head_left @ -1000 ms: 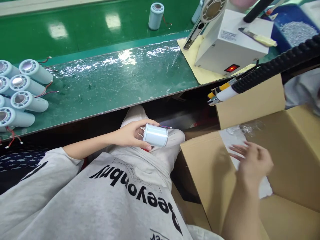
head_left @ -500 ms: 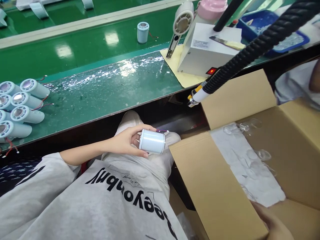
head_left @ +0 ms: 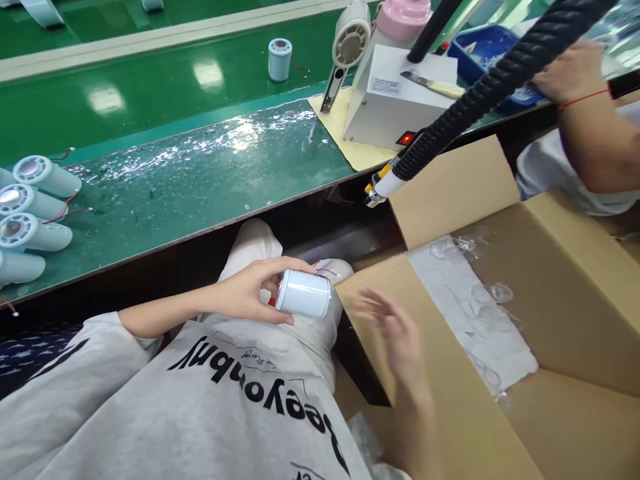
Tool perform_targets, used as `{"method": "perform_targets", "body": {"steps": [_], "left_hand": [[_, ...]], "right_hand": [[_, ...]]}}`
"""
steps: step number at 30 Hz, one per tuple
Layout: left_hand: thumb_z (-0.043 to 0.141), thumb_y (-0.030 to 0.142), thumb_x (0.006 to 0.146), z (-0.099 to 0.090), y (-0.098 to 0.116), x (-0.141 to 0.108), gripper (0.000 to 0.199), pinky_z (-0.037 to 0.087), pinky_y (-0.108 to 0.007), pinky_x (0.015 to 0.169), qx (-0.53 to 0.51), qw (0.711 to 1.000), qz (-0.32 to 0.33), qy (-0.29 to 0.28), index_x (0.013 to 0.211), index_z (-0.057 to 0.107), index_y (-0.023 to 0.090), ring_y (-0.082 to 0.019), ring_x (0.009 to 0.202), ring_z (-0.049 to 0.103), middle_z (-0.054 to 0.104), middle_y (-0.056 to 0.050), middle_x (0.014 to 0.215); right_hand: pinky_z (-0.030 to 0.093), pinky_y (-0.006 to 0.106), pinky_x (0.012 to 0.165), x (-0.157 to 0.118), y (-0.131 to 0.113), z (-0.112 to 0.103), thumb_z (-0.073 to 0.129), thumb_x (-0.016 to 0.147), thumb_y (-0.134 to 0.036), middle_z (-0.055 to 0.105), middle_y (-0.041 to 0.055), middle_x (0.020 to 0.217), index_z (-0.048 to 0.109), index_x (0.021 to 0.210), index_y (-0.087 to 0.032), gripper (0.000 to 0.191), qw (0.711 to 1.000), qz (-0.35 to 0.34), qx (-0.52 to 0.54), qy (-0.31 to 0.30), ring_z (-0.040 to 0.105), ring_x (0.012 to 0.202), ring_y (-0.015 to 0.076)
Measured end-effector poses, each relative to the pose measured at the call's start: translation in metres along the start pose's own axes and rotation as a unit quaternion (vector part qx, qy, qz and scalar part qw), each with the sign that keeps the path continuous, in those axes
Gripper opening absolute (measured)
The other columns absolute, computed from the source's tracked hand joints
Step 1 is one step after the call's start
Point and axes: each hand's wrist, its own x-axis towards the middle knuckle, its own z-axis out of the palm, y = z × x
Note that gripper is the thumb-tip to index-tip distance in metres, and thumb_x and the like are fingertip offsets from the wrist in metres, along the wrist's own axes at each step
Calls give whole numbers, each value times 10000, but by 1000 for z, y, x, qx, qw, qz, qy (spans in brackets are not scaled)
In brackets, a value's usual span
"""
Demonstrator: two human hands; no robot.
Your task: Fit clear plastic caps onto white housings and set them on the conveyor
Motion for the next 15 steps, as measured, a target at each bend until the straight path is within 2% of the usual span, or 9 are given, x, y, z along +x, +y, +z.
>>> {"method": "perform_targets", "body": {"steps": [1,2,4,6,7,9,11,12,15], "left_hand": [[807,261,745,-3,-4,-1,652,560,-420,960,18,1000,19,-11,1361,592,255,-275,1164,642,635,-120,1331],[781,213,748,-6,-10,-1,628,522,-459,1036,30,999,37,-27,1351,611,258,-290,1227,615,629,-120,1357],[733,86,702,-11,-28,-3,655,421,-480,1158,8,998,35,-43,1325,649,271,-302,1363,526,585,-103,1449],[695,-35,615,-11,-53,-3,723,439,-387,1146,-111,992,-48,33,1274,686,263,-281,1385,509,577,-78,1473],[681,-79,584,-9,-68,-1,715,498,-313,1062,-208,964,-119,113,1226,705,235,-260,1316,568,626,-77,1410],[664,-101,601,-2,-100,8,534,561,-227,812,-400,842,-255,257,1070,728,145,-207,993,694,741,-87,1116],[628,-23,740,11,-130,26,242,543,-219,647,-450,790,-308,280,940,696,97,-154,718,660,720,-64,846],[604,17,814,18,-143,37,145,533,-214,618,-455,781,-321,282,914,674,97,-132,664,632,691,-44,791],[591,192,967,46,-173,70,107,561,-239,669,-448,771,-356,279,1015,644,111,-115,735,636,673,-31,902]], "right_hand": [[633,523,804,-1,-6,28,615,823,-705,673,113,1325,642,1286,-356,580,993,-22,74,-91,722,1058,350],[643,486,802,0,-10,54,638,812,-696,626,119,1397,562,1388,-332,686,981,-44,117,-148,714,1094,344],[621,431,908,6,-13,99,717,803,-572,600,139,1419,503,1423,-267,724,974,-73,110,-185,664,1201,330],[576,410,998,15,-8,136,719,833,-413,661,118,1310,519,1338,-237,571,983,-65,29,-171,659,1199,295],[568,396,1003,21,-3,150,675,875,-356,670,104,1284,515,1294,-230,466,988,-44,-28,-148,666,1176,269],[557,414,996,33,10,174,712,841,-254,659,132,1281,501,1242,-198,457,992,-22,-85,-86,663,1156,272],[487,455,1071,46,26,189,778,758,-172,626,151,1327,519,1177,-188,493,990,-7,-135,-28,599,1237,299],[463,460,1087,52,35,194,787,739,-144,629,152,1313,533,1144,-180,480,988,2,-157,-8,587,1244,304],[486,457,1036,67,61,198,774,746,-99,676,127,1171,580,1063,-155,375,976,57,-207,28,626,1129,287]]}}
